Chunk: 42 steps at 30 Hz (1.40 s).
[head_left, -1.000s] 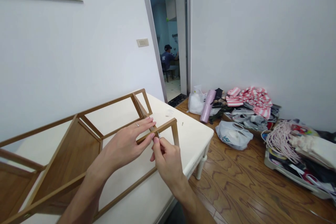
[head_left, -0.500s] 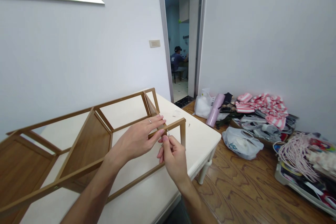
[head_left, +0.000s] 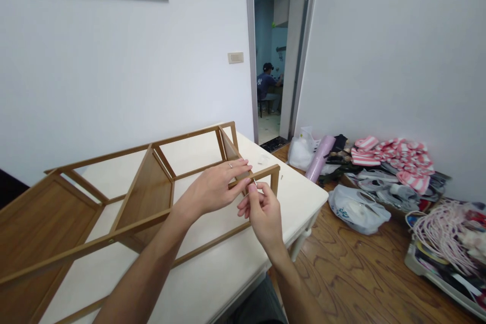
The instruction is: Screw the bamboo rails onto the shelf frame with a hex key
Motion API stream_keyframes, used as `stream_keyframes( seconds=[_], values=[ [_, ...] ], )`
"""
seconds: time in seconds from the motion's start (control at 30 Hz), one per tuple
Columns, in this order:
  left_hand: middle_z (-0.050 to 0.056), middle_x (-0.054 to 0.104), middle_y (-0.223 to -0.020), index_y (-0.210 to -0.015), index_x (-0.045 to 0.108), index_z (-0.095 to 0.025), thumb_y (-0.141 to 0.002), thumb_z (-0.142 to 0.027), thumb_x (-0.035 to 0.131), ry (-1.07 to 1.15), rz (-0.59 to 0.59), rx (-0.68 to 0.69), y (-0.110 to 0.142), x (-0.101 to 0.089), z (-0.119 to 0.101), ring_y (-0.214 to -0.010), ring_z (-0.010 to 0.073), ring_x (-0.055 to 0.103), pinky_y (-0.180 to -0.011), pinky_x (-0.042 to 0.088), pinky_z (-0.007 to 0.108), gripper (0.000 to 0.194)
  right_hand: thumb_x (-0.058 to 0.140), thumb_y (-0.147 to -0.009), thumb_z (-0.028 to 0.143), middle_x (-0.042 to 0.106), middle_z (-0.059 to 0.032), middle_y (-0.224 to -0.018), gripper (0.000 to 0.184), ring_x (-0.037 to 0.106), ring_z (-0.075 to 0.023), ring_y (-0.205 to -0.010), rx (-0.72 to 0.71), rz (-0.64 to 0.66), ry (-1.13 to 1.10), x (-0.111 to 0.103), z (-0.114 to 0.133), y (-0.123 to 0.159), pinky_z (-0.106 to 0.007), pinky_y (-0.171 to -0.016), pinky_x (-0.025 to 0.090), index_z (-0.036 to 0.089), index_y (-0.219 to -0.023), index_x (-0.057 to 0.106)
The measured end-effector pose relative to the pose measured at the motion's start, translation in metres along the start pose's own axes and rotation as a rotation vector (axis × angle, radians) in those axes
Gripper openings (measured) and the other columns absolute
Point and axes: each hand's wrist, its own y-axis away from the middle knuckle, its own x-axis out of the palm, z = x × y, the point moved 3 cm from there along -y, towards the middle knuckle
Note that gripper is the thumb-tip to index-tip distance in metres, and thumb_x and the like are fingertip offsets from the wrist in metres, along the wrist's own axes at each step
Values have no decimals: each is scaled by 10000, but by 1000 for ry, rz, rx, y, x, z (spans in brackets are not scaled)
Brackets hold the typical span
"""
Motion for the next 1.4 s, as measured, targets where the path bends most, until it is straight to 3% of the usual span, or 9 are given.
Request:
stream_keyframes(
  seconds=[0.33, 0.47, 0.57, 0.67, 0.77, 0.87, 1.07, 1.3, 1.4],
  values=[
    [57, 684, -1487, -1386, 712, -172, -1088, -380, 506, -38, -39, 37, 0, 4, 5, -1440, 222, 607, -1248, 479, 378, 418, 525, -1014, 699, 619, 45, -544, 491, 572, -132, -434, -76, -64, 153, -7, 16, 8, -238, -440, 446, 247, -823, 536],
    [64, 690, -1480, -1387, 709, -171, -1096, -387, 498, -77, -60, 58, 1, 4, 5, -1422, 226, 625, -1227, 503, 385, 419, 640, -974, 634, 692, -30, -828, 431, 646, -172, -776, -201, -217, 324, -54, 21, 7, -302, -749, 554, 217, -871, 675],
    [79, 697, -1470, -1384, 706, -170, -1096, -377, 508, -108, -79, 86, 1, 5, 4, -1403, 239, 642, -1207, 524, 411, 406, 603, -994, 648, 701, -61, -954, 446, 659, -214, -939, -194, -274, 438, -112, 12, -21, -366, -892, 563, 214, -916, 667],
    [87, 721, -1435, -1344, 725, -174, -1084, -357, 543, -133, -110, 136, 0, 4, 2, -1358, 254, 677, -1153, 570, 416, 366, 550, -1076, 539, 713, -47, -956, 390, 693, -182, -849, -37, -188, 555, -159, -12, -67, -369, -818, 603, 171, -1040, 675],
    [65, 797, -1294, -1263, 757, -187, -1084, -299, 552, -156, -158, 193, 3, 0, -4, -1191, 244, 766, -1045, 629, 397, 295, 684, -1035, 419, 707, -78, -1227, 354, 721, -206, -1004, 131, -78, 716, -178, -42, -110, -409, -871, 634, 175, -1290, 653],
    [23, 843, -1110, -1213, 765, -205, -1094, -253, 548, -187, -192, 223, 17, -9, -9, -948, 195, 810, -881, 662, 342, 252, 694, -1030, 404, 676, -98, -1339, 387, 705, -241, -1120, 216, -17, 888, -174, -69, -139, -462, -951, 622, 189, -1346, 639],
    [4, 838, -1113, -1307, 702, -235, -1070, -229, 638, -280, -257, 149, 90, -49, -4, -954, 166, 807, -902, 646, 292, 246, 697, -1027, 415, 661, -106, -1371, 404, 690, -256, -1166, 263, -22, 1216, -157, -106, -161, -482, -981, 611, 189, -1357, 638],
    [-3, 821, -1206, -1367, 682, -330, -1051, -291, 642, -521, -251, -276, 240, -103, 15, -1019, 196, 806, -920, 664, 312, 321, 625, -1060, 407, 718, -120, -1216, 353, 731, -258, -1064, 160, 46, 1447, -147, -117, -162, -480, -938, 615, 147, -1298, 652],
    [-1, 816, -1221, -1313, 706, -319, -1058, -338, 609, -607, -273, -421, 289, -118, 6, -1015, 179, 805, -901, 658, 264, 274, 456, -1058, 312, 732, -261, -965, 341, 776, -425, -891, 9, 178, 1427, -150, -115, -164, -552, -770, 600, 96, -1079, 719]
  ],
)
